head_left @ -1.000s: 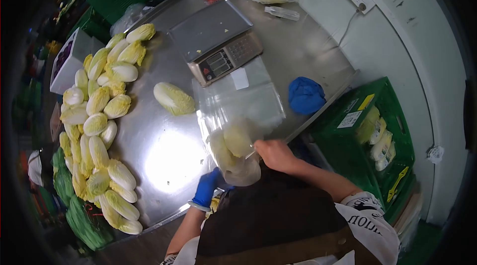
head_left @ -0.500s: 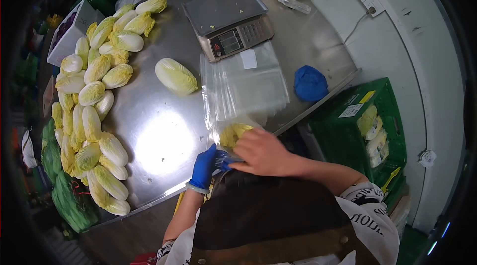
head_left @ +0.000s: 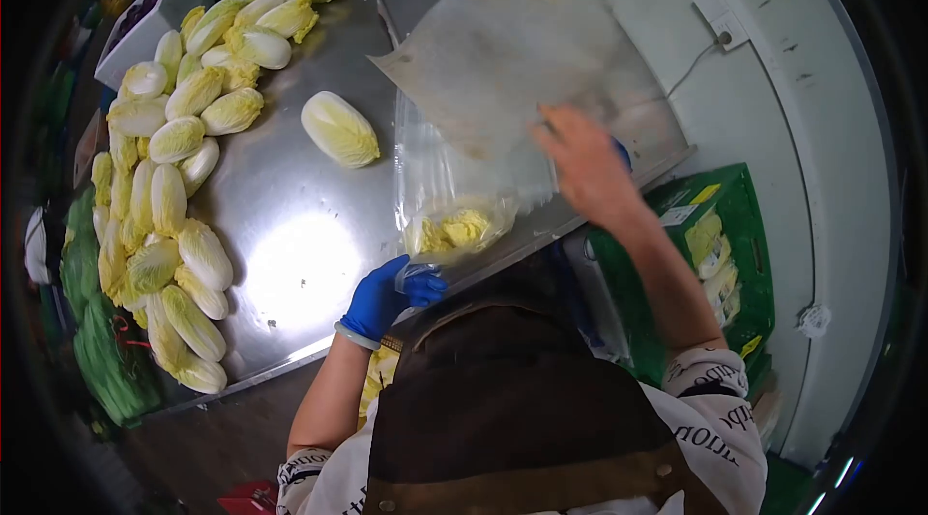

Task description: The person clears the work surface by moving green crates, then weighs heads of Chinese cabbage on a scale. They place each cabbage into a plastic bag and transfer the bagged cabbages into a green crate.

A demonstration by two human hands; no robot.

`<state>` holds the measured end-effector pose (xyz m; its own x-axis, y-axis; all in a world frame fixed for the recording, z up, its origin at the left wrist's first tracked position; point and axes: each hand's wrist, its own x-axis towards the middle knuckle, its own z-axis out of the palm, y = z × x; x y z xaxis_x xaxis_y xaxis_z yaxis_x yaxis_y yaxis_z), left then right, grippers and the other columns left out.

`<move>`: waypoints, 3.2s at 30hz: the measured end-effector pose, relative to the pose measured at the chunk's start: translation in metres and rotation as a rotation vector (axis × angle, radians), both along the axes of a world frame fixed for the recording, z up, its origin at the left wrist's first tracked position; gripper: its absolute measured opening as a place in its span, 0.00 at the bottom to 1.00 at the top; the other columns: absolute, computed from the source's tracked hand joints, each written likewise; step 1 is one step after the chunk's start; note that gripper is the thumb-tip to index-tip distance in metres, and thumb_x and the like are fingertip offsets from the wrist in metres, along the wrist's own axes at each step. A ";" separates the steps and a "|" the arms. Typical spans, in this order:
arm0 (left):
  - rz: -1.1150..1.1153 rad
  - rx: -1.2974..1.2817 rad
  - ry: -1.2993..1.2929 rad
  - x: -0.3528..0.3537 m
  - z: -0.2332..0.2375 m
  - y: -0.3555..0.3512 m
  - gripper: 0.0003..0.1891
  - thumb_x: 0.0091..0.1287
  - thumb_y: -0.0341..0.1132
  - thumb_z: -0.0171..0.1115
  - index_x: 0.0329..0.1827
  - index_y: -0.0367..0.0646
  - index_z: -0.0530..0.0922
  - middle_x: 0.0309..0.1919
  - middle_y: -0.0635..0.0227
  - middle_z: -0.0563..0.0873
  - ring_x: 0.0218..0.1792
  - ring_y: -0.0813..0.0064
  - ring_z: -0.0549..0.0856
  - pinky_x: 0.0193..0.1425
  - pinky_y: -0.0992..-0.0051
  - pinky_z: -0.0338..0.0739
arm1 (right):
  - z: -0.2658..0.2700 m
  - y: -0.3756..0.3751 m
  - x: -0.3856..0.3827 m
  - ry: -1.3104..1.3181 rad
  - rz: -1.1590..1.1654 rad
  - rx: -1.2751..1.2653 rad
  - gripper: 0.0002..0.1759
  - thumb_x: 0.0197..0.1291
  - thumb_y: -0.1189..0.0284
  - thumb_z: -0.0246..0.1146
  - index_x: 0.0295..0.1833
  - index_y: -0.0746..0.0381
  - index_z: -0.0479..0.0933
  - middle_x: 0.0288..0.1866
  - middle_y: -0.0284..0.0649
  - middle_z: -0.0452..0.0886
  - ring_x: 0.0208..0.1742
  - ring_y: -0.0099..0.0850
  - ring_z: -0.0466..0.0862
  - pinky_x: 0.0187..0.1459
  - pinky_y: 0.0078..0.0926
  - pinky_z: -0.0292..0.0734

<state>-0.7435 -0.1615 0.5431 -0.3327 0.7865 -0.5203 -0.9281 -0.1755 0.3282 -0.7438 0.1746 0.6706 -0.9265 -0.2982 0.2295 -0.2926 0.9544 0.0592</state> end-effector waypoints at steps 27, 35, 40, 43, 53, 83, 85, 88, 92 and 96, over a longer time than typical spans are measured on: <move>0.388 -0.352 0.062 0.207 -0.094 0.021 0.17 0.70 0.33 0.47 0.56 0.30 0.72 0.51 0.50 0.81 0.52 0.55 0.81 0.59 0.60 0.75 | -0.145 -0.082 0.173 -0.386 0.520 -0.652 0.09 0.50 0.67 0.65 0.35 0.58 0.75 0.36 0.34 0.74 0.45 0.34 0.74 0.46 0.32 0.71; 0.392 -0.275 -0.257 0.206 -0.072 0.019 0.20 0.72 0.44 0.46 0.58 0.39 0.72 0.54 0.57 0.79 0.57 0.58 0.77 0.63 0.53 0.67 | -0.181 -0.117 0.187 -0.469 0.746 -0.475 0.08 0.50 0.68 0.66 0.31 0.59 0.76 0.34 0.34 0.75 0.44 0.33 0.74 0.43 0.32 0.69; 0.297 -0.305 -0.259 0.210 -0.070 0.024 0.18 0.72 0.42 0.46 0.57 0.42 0.73 0.53 0.58 0.79 0.56 0.59 0.76 0.63 0.52 0.67 | -0.175 -0.099 0.200 -0.350 0.529 -0.649 0.10 0.49 0.67 0.66 0.33 0.60 0.75 0.33 0.34 0.73 0.42 0.34 0.74 0.43 0.32 0.68; 0.462 -0.132 -0.245 0.216 -0.088 0.020 0.16 0.72 0.40 0.46 0.55 0.40 0.73 0.52 0.58 0.79 0.56 0.61 0.76 0.62 0.54 0.68 | -0.178 -0.127 0.192 -0.350 0.533 -0.569 0.08 0.49 0.68 0.64 0.32 0.60 0.75 0.34 0.35 0.74 0.42 0.33 0.75 0.43 0.31 0.69; 0.286 -0.558 0.242 0.219 -0.079 0.025 0.19 0.73 0.39 0.47 0.53 0.30 0.76 0.46 0.56 0.84 0.49 0.66 0.83 0.60 0.71 0.72 | -0.208 -0.003 0.245 -0.532 0.494 -0.332 0.08 0.58 0.66 0.57 0.37 0.59 0.75 0.39 0.37 0.77 0.47 0.35 0.76 0.50 0.34 0.70; 0.441 -0.723 0.144 0.117 -0.181 0.019 0.17 0.69 0.46 0.56 0.28 0.43 0.79 0.19 0.75 0.75 0.18 0.81 0.70 0.23 0.79 0.64 | -0.249 -0.033 0.127 -1.157 -0.726 -1.687 0.28 0.69 0.54 0.51 0.19 0.59 0.70 0.10 0.37 0.72 0.08 0.24 0.70 0.10 0.20 0.59; 0.261 -0.846 0.199 0.113 -0.153 0.018 0.17 0.71 0.43 0.54 0.37 0.35 0.79 0.27 0.68 0.81 0.26 0.77 0.77 0.32 0.76 0.72 | -0.250 -0.028 0.131 -1.062 -0.871 -1.719 0.23 0.67 0.57 0.54 0.25 0.62 0.72 0.14 0.39 0.74 0.11 0.28 0.72 0.13 0.24 0.64; -0.071 -1.009 0.411 0.099 -0.118 0.022 0.18 0.73 0.40 0.50 0.45 0.31 0.79 0.35 0.66 0.85 0.31 0.74 0.81 0.36 0.75 0.75 | -0.225 -0.033 0.135 -0.441 -0.636 -1.259 0.14 0.62 0.62 0.58 0.37 0.63 0.75 0.27 0.43 0.79 0.25 0.35 0.79 0.27 0.32 0.73; 0.209 -0.638 0.160 0.106 -0.139 0.025 0.20 0.70 0.42 0.54 0.53 0.31 0.77 0.44 0.61 0.83 0.40 0.72 0.81 0.45 0.73 0.76 | -0.159 -0.053 0.127 -0.323 0.249 -0.509 0.24 0.56 0.64 0.61 0.60 0.53 0.72 0.66 0.45 0.68 0.69 0.46 0.63 0.65 0.49 0.63; 0.247 -0.838 0.320 0.095 -0.158 0.008 0.13 0.66 0.36 0.60 0.46 0.35 0.77 0.35 0.67 0.81 0.31 0.78 0.76 0.35 0.77 0.72 | -0.217 -0.075 0.121 -0.090 0.299 -0.344 0.25 0.57 0.67 0.57 0.62 0.49 0.71 0.68 0.39 0.66 0.70 0.47 0.60 0.67 0.53 0.60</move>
<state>-0.6488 -0.1535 0.3854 -0.6662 0.0831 -0.7411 -0.7395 0.0546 0.6709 -0.6232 0.0997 0.4541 -0.8324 -0.4756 0.2843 -0.5470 0.7872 -0.2846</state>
